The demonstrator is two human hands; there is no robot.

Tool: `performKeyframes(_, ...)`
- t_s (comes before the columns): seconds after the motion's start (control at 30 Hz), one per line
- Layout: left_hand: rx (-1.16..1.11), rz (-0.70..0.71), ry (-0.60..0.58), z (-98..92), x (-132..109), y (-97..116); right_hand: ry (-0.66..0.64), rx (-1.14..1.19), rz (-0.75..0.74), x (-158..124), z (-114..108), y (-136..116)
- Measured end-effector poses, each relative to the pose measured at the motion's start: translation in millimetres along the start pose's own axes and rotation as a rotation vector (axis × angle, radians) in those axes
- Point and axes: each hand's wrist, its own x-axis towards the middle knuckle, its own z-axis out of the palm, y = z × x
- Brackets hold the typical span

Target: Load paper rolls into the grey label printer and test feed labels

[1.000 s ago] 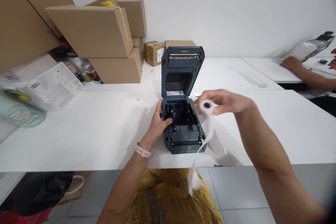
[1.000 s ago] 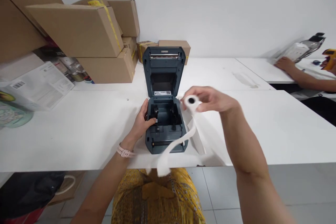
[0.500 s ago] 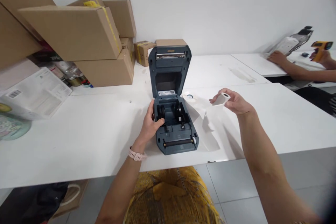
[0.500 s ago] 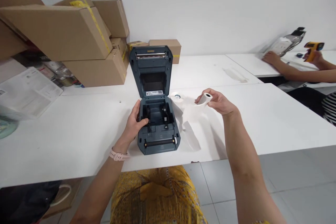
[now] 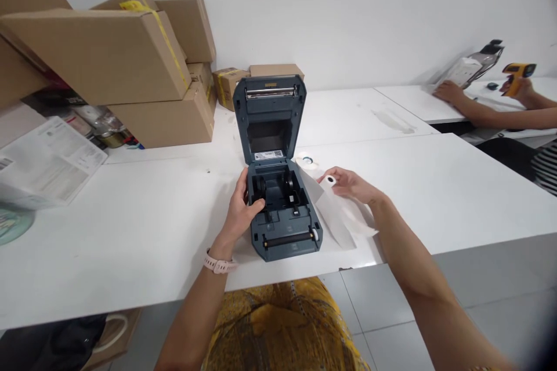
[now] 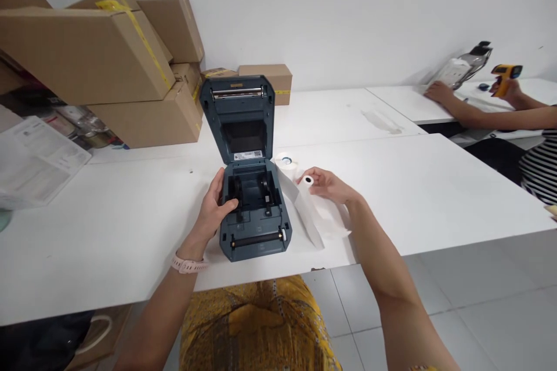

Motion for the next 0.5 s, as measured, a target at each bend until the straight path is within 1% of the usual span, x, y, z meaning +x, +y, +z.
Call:
performKeyframes(0.1,0.014,0.0,-0.013,-0.4,-0.1,0.1,0.003,0.003,-0.011,12.3,16.5,4.1)
performKeyframes(0.2,0.025,0.013,-0.02,-0.5,0.3,-0.6,0.002,0.009,0.01,9.2,16.1,10.9)
performKeyframes(0.23,0.022,0.016,-0.016,-0.4,0.5,-0.9,0.032,0.013,0.021,7.8,13.0,13.0)
performKeyframes(0.33,0.012,0.02,-0.004,0.2,0.9,-1.1,0.203,0.006,0.028,9.6,2.1,15.1)
performKeyframes(0.37,0.011,0.022,-0.006,0.2,0.9,-0.9,0.242,-0.012,0.018,13.0,-0.5,13.3)
performKeyframes(0.4,0.011,0.024,-0.011,0.2,0.9,-0.6,0.251,-0.04,0.005,17.8,-2.2,10.2)
performKeyframes(0.43,0.013,0.026,-0.016,-0.1,0.9,0.0,0.231,-0.077,-0.008,23.7,-2.6,5.8)
performKeyframes(0.5,0.017,0.026,-0.026,-1.3,1.0,1.2,0.134,-0.181,-0.022,37.7,-0.4,-5.1)
